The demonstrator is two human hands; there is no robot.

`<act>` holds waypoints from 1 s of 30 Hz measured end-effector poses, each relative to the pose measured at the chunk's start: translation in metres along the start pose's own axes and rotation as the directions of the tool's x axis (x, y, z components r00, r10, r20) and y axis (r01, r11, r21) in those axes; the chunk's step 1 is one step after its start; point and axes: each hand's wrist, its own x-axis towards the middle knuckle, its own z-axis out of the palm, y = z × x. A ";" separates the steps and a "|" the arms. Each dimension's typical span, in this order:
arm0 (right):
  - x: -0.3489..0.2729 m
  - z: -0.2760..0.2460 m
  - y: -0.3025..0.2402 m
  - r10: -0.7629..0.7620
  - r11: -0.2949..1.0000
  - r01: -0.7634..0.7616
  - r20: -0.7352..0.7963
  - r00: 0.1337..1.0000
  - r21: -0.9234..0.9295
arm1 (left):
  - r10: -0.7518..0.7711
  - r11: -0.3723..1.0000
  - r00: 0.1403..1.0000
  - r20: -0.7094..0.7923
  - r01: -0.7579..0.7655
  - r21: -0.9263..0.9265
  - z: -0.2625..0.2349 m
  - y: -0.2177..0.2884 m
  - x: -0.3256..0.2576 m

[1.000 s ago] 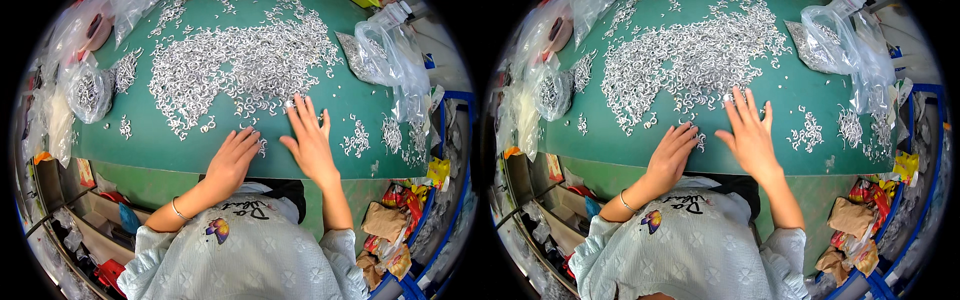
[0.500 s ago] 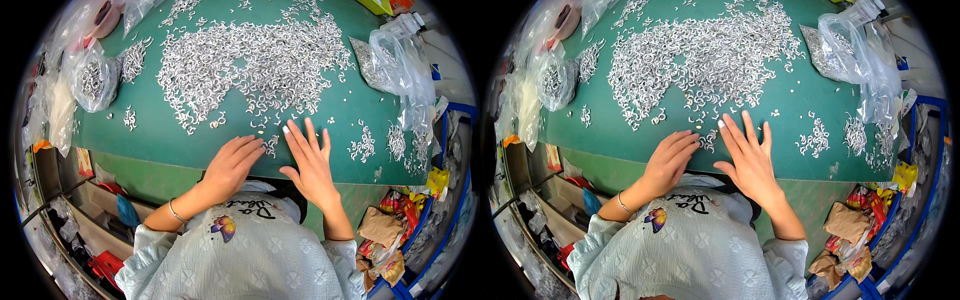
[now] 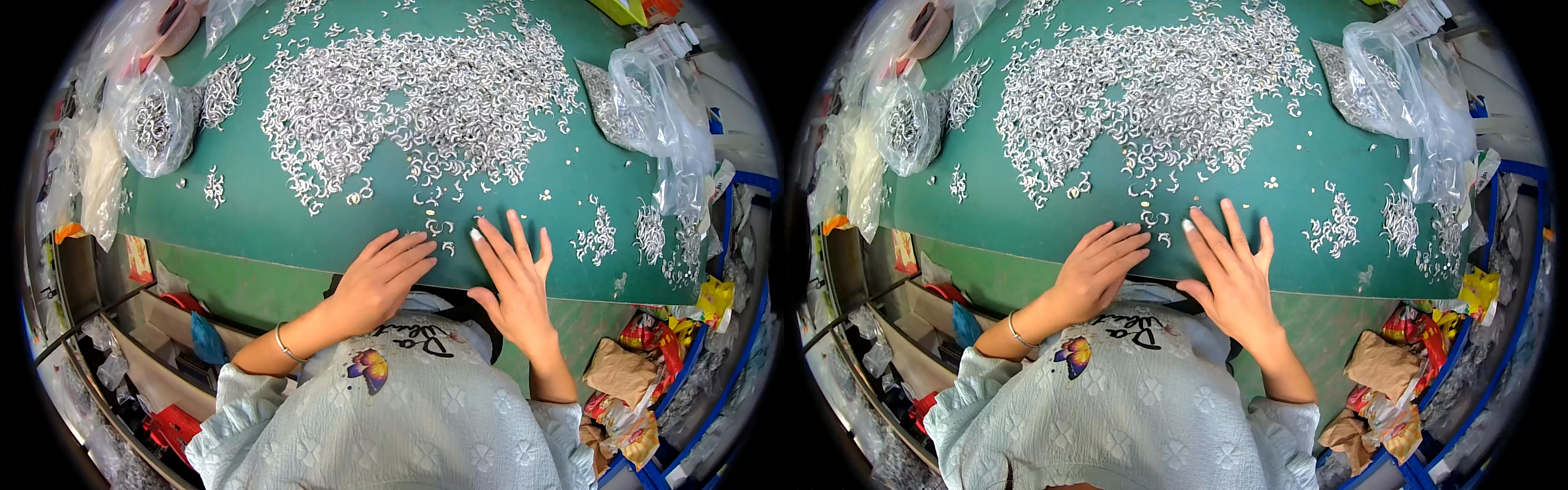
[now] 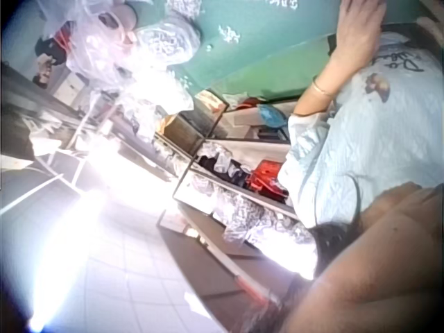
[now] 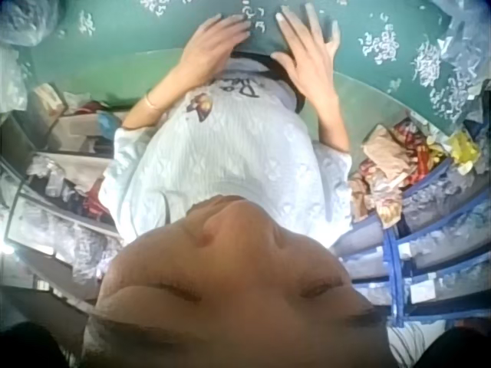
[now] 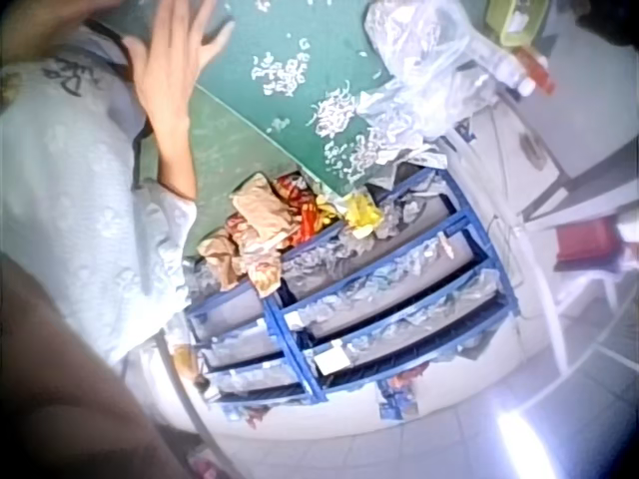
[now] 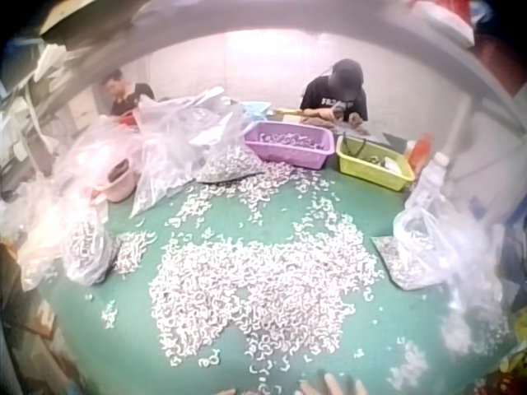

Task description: The person sorts through a large pile of small, crescent-shaped metal components on a green workbench by hand, picking out individual pieces and placing them into a plastic bag.

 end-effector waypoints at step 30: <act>-0.004 0.019 -0.019 0.042 0.996 -0.041 0.017 0.999 -0.083 | -0.143 0.989 0.984 -0.106 0.147 0.029 -0.004 0.004 -0.012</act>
